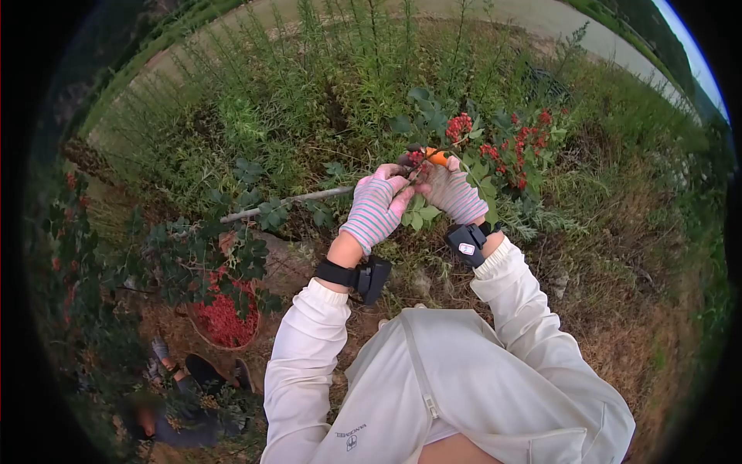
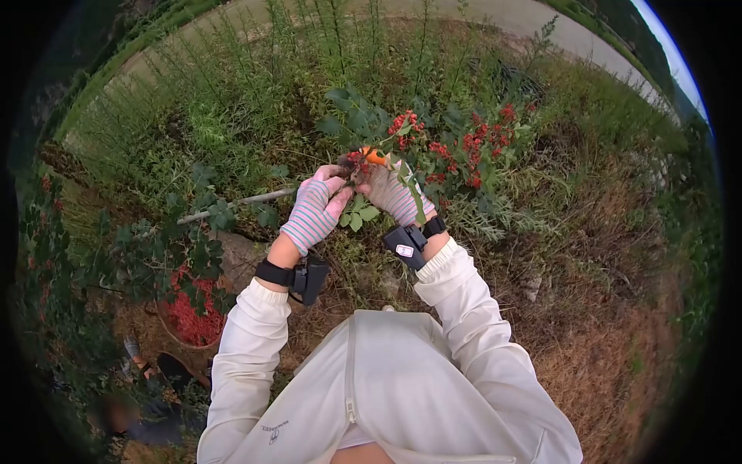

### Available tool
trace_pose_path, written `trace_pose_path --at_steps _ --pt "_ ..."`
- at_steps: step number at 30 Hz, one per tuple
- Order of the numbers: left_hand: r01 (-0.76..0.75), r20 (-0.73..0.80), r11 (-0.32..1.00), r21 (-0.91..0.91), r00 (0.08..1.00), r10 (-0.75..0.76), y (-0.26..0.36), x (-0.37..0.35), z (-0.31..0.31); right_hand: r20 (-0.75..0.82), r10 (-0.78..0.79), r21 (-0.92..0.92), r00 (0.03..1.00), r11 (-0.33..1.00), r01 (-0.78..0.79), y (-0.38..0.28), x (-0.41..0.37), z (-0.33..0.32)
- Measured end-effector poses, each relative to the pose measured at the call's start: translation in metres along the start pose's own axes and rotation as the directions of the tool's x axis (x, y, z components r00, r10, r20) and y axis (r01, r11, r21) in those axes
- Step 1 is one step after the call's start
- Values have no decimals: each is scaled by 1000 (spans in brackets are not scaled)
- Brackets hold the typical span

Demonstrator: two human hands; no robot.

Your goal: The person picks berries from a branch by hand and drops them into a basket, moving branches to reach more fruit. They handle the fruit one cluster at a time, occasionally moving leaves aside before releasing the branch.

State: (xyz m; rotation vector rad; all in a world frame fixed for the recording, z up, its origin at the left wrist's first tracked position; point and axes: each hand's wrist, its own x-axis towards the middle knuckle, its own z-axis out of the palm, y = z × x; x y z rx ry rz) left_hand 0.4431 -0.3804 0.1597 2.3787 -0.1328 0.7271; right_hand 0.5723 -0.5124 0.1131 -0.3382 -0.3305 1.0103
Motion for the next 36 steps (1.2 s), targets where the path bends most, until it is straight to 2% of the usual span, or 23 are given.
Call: trace_pose_path --at_steps 1,3,6,8,9,11,12,13,17,19,20,21,24,25,27,28,29,31,32,33,35,36 --pt "14 -14 1000 20 1000 -14 1 0 0 8 3 -106 1000 994 -2 -1 3 -2" --pt "28 -29 999 40 999 -27 0 0 1 56 31 -107 998 994 -25 -3 4 -7" --pt "22 -14 1000 2 1000 -22 -4 0 2 58 -40 -77 998 996 44 2 2 -1" --pt "32 -31 999 -14 999 -32 -3 2 1 -11 -138 -72 990 988 137 8 -3 6" --pt "33 -31 999 -13 999 -34 -3 3 1 -10 -137 -71 990 988 136 12 -6 9" --pt "2 -45 999 35 999 -1 -3 5 1 -111 -299 -18 948 954 299 22 -12 15" --pt "4 -43 999 35 999 -2 -5 6 2 -269 -363 -63 892 931 360 28 -13 24" --pt "33 -41 999 -8 999 -34 -8 6 5 -273 -363 -62 891 931 360 31 -16 23" --pt "76 -22 995 -57 997 -78 -9 10 4 -209 -395 -125 894 918 377 36 -21 24" --pt "49 -15 998 -45 999 -49 -15 9 5 -32 -321 -86 947 944 317 33 -21 18" --pt "18 -11 999 -36 1000 -19 -17 8 6 -72 -316 -162 946 940 301 31 -24 16" --pt "17 -7 999 -36 1000 -17 -16 8 4 -74 -318 -161 945 939 304 31 -24 19" --pt "18 68 997 -70 998 -13 -13 9 -6 -81 -331 -376 940 884 279 32 -21 24" --pt "29 116 996 -84 993 -19 -10 10 -7 -81 -331 -374 940 884 279 29 -21 26" --pt "45 163 994 -96 986 -29 -11 9 -9 -144 -348 -635 926 751 183 23 -18 31" --pt "55 172 990 -127 985 -32 -11 9 -9 -234 -358 -681 904 724 110 25 -14 28" --pt "63 181 986 -157 983 -34 -12 9 -9 -232 -355 -680 906 725 110 27 -14 29" --pt "86 192 980 -181 980 -50 -8 10 -12 -122 -444 -677 888 691 253 30 -16 43" --pt "107 206 972 -208 976 -64 -7 10 -13 -215 -487 -696 846 685 217 34 -18 48" --pt "108 204 973 -205 977 -65 -6 10 -14 -213 -486 -694 848 686 218 37 -16 48" --pt "69 184 987 -145 982 -42 -5 10 -14 -50 -602 -725 797 571 386 40 -13 45" --pt "68 182 987 -143 982 -41 -5 10 -14 -48 -602 -723 797 571 388 39 -12 45"
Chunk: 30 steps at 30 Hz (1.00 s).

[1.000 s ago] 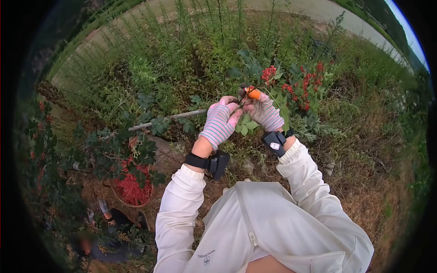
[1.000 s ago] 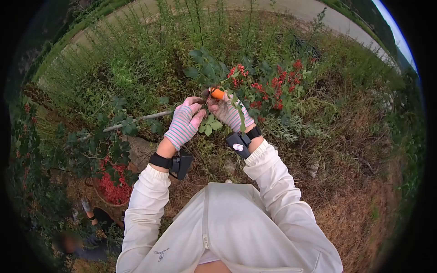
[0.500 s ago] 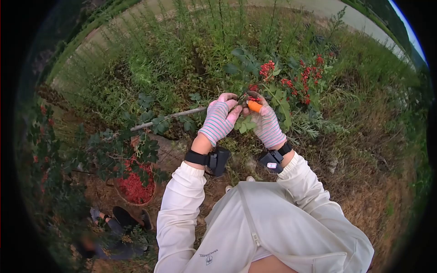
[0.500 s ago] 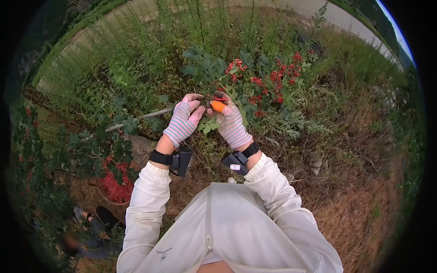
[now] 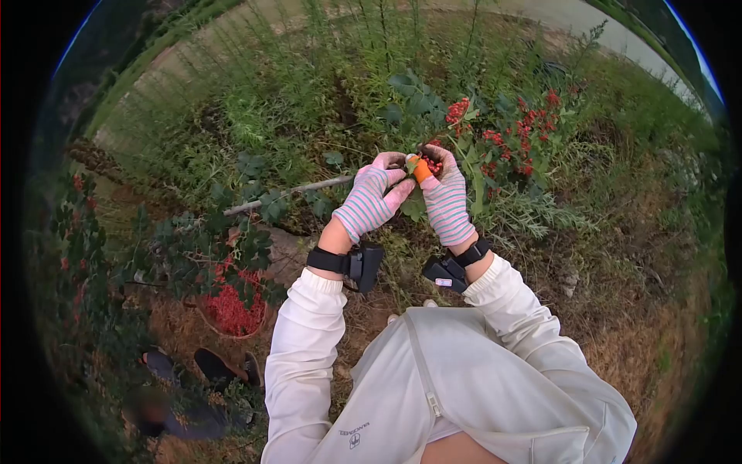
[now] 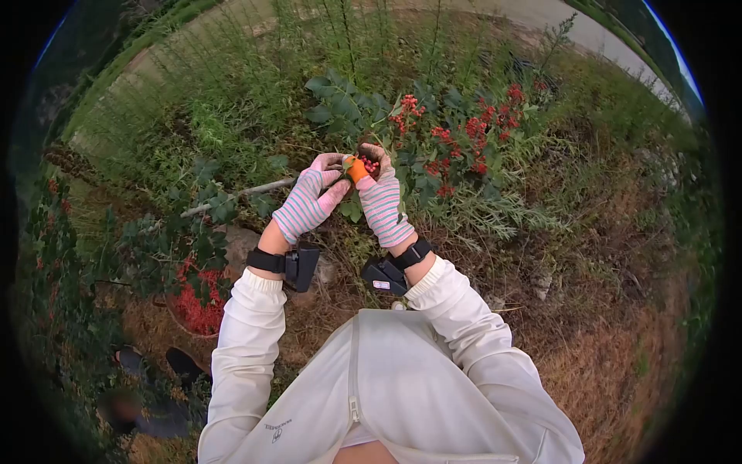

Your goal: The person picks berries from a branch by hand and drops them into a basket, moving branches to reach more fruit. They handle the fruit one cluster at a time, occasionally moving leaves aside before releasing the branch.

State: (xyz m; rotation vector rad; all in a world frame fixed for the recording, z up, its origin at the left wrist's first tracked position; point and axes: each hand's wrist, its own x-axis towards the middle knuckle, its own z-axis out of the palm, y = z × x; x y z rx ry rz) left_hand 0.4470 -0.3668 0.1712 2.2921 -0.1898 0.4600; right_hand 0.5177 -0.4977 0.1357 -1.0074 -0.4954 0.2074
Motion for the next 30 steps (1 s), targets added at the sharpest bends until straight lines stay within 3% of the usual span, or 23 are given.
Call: trace_pose_path --at_steps 3,6,8,13,16,17,18,19,21,23,25,27,30 --pt "15 6 1000 -1 1000 -15 -3 0 1 -11 -33 -86 999 996 32 -3 2 2" --pt "61 15 997 -42 998 -60 -6 -1 2 -38 82 -28 996 996 -83 -14 1 7" --pt "31 21 999 -12 999 -30 -9 -1 2 -25 118 -112 993 986 -120 -20 0 7" --pt "-11 16 999 48 1000 10 -10 -3 0 31 75 -138 997 988 -70 -20 -2 1" --pt "18 27 1000 18 999 -18 -9 0 -1 -14 225 -83 974 971 -225 -15 5 -1" --pt "45 25 999 -10 999 -45 -6 0 0 -79 322 -55 943 943 -327 -14 5 -6" --pt "23 5 999 36 1000 -23 -5 0 0 -39 376 121 926 921 -369 -12 -2 -15" --pt "14 3 999 38 1000 -14 -5 0 2 16 428 291 904 862 -414 -11 -16 -27" --pt "13 -17 997 76 1000 -12 -8 -1 3 211 450 411 868 764 -497 -20 -47 -30" --pt "95 65 989 118 993 -103 -3 1 -3 499 626 385 599 459 -801 -2 -81 -49" --pt "144 145 984 101 977 -158 -6 2 -11 368 893 217 260 189 -958 53 -124 -46" --pt "192 201 973 128 956 -215 0 7 -16 464 886 -116 -9 51 -992 115 -158 -27" --pt "237 191 960 152 945 -264 5 9 -14 610 762 -311 -215 -20 -950 199 -204 44"
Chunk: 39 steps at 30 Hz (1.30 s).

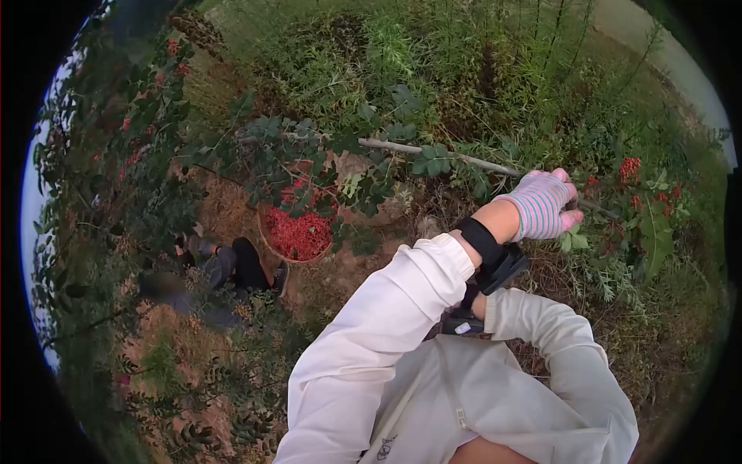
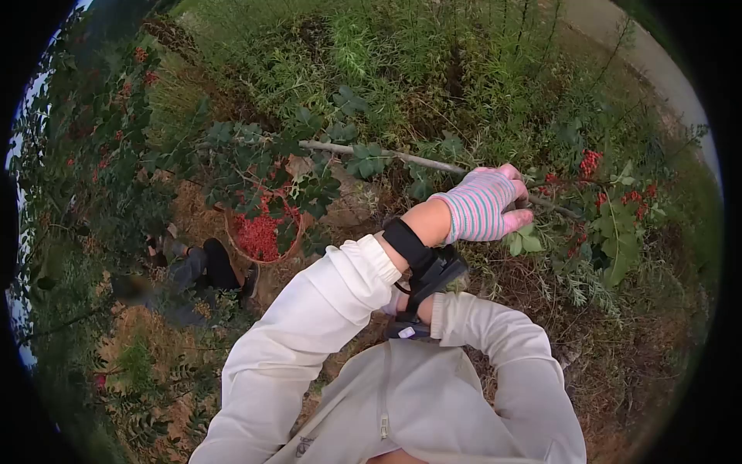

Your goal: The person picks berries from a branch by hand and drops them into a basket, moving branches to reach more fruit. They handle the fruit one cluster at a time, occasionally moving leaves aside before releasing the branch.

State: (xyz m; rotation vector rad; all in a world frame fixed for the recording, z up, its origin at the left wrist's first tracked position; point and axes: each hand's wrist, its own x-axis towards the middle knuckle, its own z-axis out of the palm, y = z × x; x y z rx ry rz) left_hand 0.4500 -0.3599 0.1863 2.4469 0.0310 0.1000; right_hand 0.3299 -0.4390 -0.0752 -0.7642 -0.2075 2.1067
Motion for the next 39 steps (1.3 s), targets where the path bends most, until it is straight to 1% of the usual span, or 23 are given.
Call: trace_pose_path --at_steps 4,7,11,13,15,16,17,18,19,20,21,22,23,26,27,29,31,33,34,35,37,38,39 --pt "-13 -35 1000 -28 999 12 0 0 1 80 71 159 994 984 -83 0 144 59" --pt "-18 -29 999 -37 999 17 -4 -8 7 53 1 191 999 982 -11 -1 177 75" --pt "-20 -208 998 -59 978 8 -1 -5 16 -30 -270 2 962 963 270 2 88 2" --pt "63 -282 998 -21 957 -66 6 -1 19 -83 -490 -192 868 862 468 0 -4 -51" --pt "86 -416 996 -12 906 -83 7 7 31 -206 -692 -440 692 697 565 -13 -102 -84" --pt "125 -395 992 1 911 -115 9 12 34 -648 -582 -460 492 813 356 -43 -151 -58" --pt "128 -420 992 -3 900 -117 11 12 35 -716 -637 -544 286 765 345 -54 -199 -50" --pt "144 -400 990 11 908 -127 17 12 34 -679 -727 -607 102 634 479 -60 -238 -52" --pt "106 -428 994 41 901 -78 13 15 40 -675 -737 -692 -26 620 370 -70 -275 -54" --pt "158 -379 987 7 914 -144 17 16 38 -524 -815 -829 -248 421 368 -89 -302 -10" --pt "217 -330 976 -21 920 -212 22 15 37 -477 -824 -858 -305 360 367 -90 -322 -18" --pt "208 -322 978 -34 924 -207 25 13 35 -330 -877 -943 -350 290 160 -98 -334 -26" --pt "201 -319 978 -48 925 -206 29 12 34 -171 -918 -977 -357 204 -57 -105 -345 -33" --pt "184 -375 982 -37 908 -184 42 9 31 -252 -922 -966 -294 256 24 -120 -363 4" --pt "197 -388 980 -27 902 -192 51 11 28 -175 -944 -978 -278 200 -64 -119 -371 2" --pt "218 -427 975 -30 879 -210 76 12 21 -325 -865 -836 -383 73 544 -110 -369 -10" --pt "185 -458 980 -68 867 -195 96 14 18 -283 -908 -742 -309 3 670 -115 -392 22" --pt "193 -495 980 -39 848 -186 120 7 4 -186 -955 -161 -230 -201 966 -115 -400 26" --pt "145 -409 945 -293 875 -261 119 4 -6 -167 -965 106 -204 -223 969 -114 -405 37" --pt "-42 -523 997 -65 852 2 126 -4 -12 -154 -969 124 -192 -212 969 -113 -417 51" --pt "-131 -595 990 -51 800 75 139 -15 -17 -65 -997 345 -47 -66 936 -114 -439 93" --pt "-174 -668 985 -18 735 117 166 -22 -16 -139 -989 419 50 -13 908 -109 -446 100" --pt "-82 -643 997 -4 764 60 172 -32 -19 -116 -991 437 73 15 899 -106 -451 107"
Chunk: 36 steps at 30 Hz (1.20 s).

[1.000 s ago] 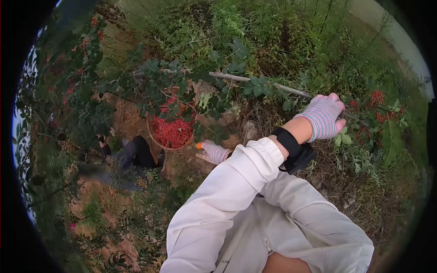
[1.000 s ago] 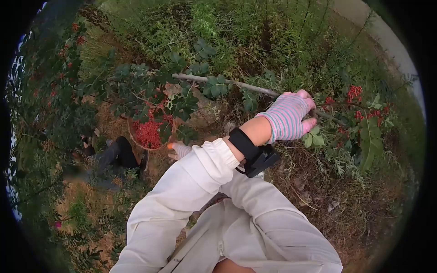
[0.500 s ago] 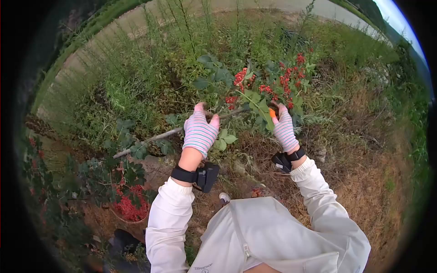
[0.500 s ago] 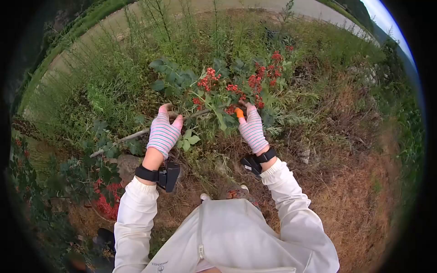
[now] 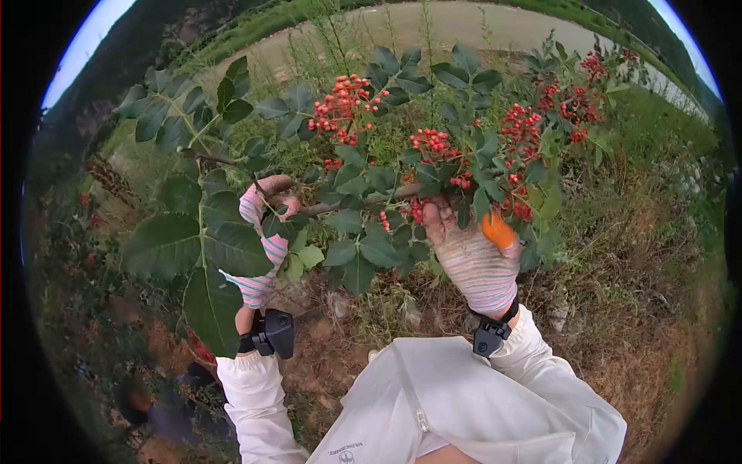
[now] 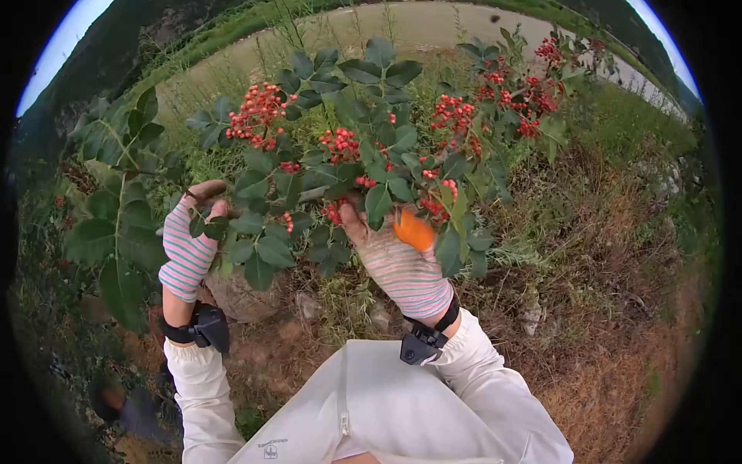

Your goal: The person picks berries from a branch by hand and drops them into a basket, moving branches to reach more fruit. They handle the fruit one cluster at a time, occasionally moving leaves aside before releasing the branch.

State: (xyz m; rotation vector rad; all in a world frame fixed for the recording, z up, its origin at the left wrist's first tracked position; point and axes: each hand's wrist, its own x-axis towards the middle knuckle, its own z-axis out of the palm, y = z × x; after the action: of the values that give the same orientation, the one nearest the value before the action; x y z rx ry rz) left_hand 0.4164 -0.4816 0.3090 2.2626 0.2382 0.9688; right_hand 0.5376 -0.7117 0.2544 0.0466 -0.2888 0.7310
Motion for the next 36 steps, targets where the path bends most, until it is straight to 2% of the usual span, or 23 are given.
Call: trace_pose_path --at_steps 1,3,4,5,6,7,9,10,11,12,14,15,17,18,19,20,23,25,27,29,32,33,36 --pt "68 5 998 17 998 -68 18 -3 -7 -88 22 92 996 996 -14 -2 -5 8" --pt "143 -7 989 46 990 -143 38 -12 -11 -174 19 -73 985 997 -32 -5 -16 31" --pt "89 -65 994 71 994 -84 39 -20 -10 -169 41 -65 985 997 -52 -6 -22 27" --pt "39 -121 994 99 992 -27 35 -27 -7 -169 15 -271 986 961 -61 -9 -27 13" --pt "-166 -312 916 364 905 288 22 -36 3 -161 -7 -466 987 882 -70 -12 -33 -5" --pt "-64 -415 915 398 877 241 48 -48 12 -146 -27 -641 989 764 -74 -15 -39 -25" --pt "14 -645 990 137 760 79 60 -90 32 -86 -57 -900 995 433 -53 -20 -45 -57" --pt "-51 -726 987 -152 683 -77 45 -115 43 -47 31 -686 998 725 -55 -21 -46 -52" --pt "79 -652 969 -233 726 -216 54 -128 56 -8 120 -321 993 940 -117 -21 -47 -47" --pt "210 -563 929 -304 747 -353 63 -134 72 31 207 28 978 978 -208 -22 -47 -43" --pt "513 -308 717 -472 666 -680 46 -145 97 -147 193 92 970 979 -181 -26 -55 -52" --pt "528 -304 704 -475 653 -694 31 -150 107 -192 233 130 953 969 -211 -29 -60 -60" --pt "263 53 178 -948 683 -729 1 -153 123 -219 184 114 958 980 -162 -30 -66 -66" --pt "268 59 170 -948 674 -736 -10 -154 127 -248 179 129 952 980 -151 -32 -68 -82" --pt "132 115 -7 -991 833 -541 -20 -154 130 -276 174 142 945 980 -138 -35 -70 -98" --pt "127 101 19 -992 865 -491 -27 -154 134 -305 168 155 938 980 -125 -37 -72 -114" --pt "131 111 18 -991 894 -434 -39 -156 141 -366 441 652 819 750 -112 -40 -75 -138" --pt "155 174 -81 -985 870 -460 -49 -159 147 -297 214 233 931 961 -146 -36 -75 -137" --pt "254 28 518 -817 914 -405 -105 -181 165 -324 187 -83 927 971 -224 -40 -81 -129" --pt "240 -59 923 -300 961 -269 -120 -198 167 -414 158 -427 896 836 -344 -42 -93 -135" --pt "535 107 845 16 839 -533 -72 -183 137 -422 189 -605 887 669 -431 -43 -103 -106" --pt "666 144 667 -335 736 -662 -61 -178 131 -391 146 -629 909 679 -379 -37 -105 -102" --pt "591 263 566 -575 789 -556 -70 -180 128 -315 -57 -813 947 531 -239 -20 -91 -105"
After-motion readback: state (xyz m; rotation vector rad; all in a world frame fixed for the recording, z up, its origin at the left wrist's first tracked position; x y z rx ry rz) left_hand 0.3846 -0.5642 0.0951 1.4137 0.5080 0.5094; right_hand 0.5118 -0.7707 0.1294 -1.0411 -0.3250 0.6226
